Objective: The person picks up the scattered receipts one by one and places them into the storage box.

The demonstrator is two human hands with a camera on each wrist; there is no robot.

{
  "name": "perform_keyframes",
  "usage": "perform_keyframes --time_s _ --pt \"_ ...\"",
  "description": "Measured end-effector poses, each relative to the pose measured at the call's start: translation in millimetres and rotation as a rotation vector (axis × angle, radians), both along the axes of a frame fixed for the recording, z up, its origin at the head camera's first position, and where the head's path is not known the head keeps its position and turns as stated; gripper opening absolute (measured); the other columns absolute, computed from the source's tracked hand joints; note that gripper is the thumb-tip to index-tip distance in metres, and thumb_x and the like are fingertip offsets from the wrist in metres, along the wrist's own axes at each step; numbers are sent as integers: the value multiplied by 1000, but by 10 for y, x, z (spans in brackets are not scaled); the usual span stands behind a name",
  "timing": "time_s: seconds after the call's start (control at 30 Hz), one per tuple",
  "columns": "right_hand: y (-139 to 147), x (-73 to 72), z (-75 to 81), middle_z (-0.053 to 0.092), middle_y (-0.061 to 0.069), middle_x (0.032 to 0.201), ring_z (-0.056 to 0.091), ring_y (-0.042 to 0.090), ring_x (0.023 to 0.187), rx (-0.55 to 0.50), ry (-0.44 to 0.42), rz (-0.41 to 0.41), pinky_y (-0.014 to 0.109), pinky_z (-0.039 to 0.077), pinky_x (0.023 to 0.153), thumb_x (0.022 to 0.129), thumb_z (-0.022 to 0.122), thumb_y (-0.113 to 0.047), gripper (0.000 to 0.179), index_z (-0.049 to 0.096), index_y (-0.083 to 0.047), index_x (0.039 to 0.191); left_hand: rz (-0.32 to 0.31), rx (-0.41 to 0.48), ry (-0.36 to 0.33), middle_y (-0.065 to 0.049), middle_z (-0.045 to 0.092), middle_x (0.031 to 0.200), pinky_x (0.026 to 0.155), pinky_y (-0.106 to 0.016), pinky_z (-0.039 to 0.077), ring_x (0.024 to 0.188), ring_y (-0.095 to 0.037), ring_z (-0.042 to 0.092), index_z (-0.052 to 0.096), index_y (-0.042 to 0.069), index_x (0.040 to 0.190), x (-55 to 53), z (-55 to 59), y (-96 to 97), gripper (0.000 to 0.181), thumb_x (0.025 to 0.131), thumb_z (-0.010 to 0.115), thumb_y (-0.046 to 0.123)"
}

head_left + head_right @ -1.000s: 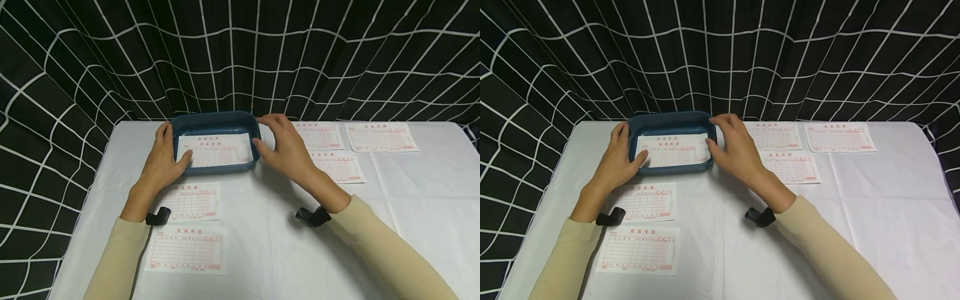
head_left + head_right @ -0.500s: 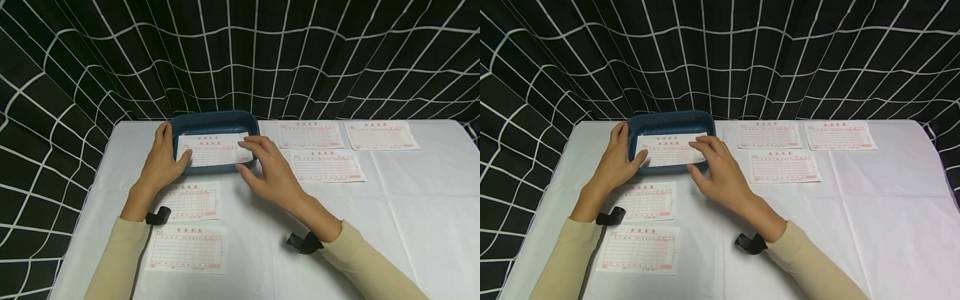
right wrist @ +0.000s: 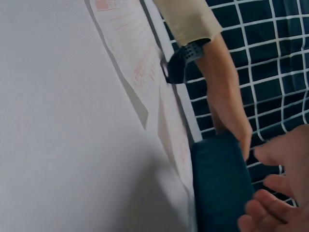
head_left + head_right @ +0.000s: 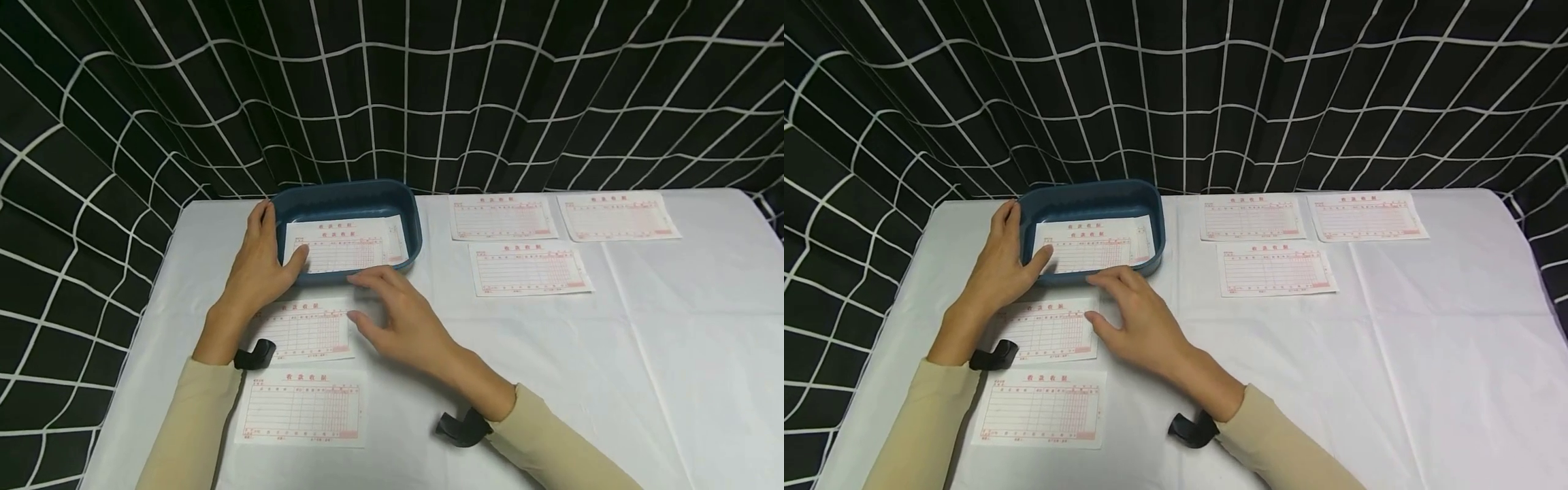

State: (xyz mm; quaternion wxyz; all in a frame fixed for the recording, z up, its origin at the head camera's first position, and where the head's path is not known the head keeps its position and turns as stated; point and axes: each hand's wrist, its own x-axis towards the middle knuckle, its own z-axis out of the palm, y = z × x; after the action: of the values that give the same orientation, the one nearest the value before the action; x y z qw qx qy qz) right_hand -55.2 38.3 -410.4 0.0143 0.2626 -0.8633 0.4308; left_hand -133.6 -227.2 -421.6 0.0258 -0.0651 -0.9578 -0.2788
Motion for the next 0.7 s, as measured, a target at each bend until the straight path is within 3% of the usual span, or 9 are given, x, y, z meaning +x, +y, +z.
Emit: perform_keyframes --time_s 0.17,0.27,0.47,0.7 --pt "-153 20 -27 61 7 142 57 24 134 153 -120 62 43 48 117 94 79 -24 54 63 -6 142 5 -9 -10 -21 11 177 128 -61 31 162 -43 25 12 -7 167 11 4 7 95 101 63 39" --pt "-266 40 -41 60 10 145 56 26 138 221 -141 109 44 46 120 95 78 -27 57 62 -5 144 5 -13 -15 -22 11 177 127 -61 31 163 -43 24 12 -7 167 15 7 -2 95 101 63 39" --pt "-350 63 -142 62 9 143 58 26 135 295 -95 94 42 46 119 94 81 -29 57 63 -5 142 -4 -1 -17 -22 10 177 128 -61 31 163 -43 22 11 -6 167 20 20 3 96 101 62 40" --pt "-361 75 -237 61 10 145 56 26 139 301 -56 82 41 44 121 90 85 -31 65 61 -4 144 0 -5 -8 -23 11 177 127 -62 31 163 -44 23 12 -7 167 29 21 14 96 100 64 39"
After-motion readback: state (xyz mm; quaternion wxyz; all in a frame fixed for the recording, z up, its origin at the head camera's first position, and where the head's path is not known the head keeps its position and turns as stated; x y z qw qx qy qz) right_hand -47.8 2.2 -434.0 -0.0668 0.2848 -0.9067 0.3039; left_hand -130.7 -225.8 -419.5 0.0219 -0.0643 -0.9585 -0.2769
